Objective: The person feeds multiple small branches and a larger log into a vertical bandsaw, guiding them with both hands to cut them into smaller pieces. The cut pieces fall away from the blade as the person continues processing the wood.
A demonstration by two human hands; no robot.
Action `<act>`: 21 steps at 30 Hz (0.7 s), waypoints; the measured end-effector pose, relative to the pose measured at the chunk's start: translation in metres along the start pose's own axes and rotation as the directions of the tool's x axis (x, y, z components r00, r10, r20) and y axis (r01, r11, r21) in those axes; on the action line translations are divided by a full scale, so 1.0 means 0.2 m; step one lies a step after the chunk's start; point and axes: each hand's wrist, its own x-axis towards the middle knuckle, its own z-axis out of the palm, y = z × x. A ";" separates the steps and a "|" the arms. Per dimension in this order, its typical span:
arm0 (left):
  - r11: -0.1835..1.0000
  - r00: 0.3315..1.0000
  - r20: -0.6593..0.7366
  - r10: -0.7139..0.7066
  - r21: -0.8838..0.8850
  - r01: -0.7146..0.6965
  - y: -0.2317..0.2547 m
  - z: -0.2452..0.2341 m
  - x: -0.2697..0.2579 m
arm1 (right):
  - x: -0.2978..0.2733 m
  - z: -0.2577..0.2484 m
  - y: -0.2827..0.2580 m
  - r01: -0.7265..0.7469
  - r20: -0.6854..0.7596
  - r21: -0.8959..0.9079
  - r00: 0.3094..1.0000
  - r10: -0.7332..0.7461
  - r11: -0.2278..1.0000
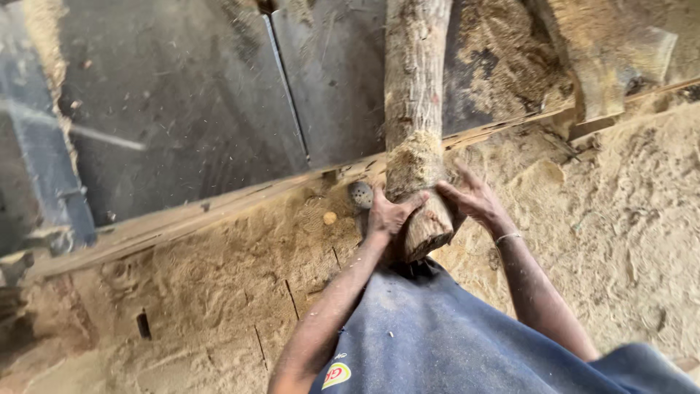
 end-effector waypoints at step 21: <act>0.903 0.947 -0.322 -0.009 -0.408 -0.130 -0.58 -0.20 -1.41 | -0.86 0.67 0.43 0.024 0.443 0.142 0.892 -0.085 0.990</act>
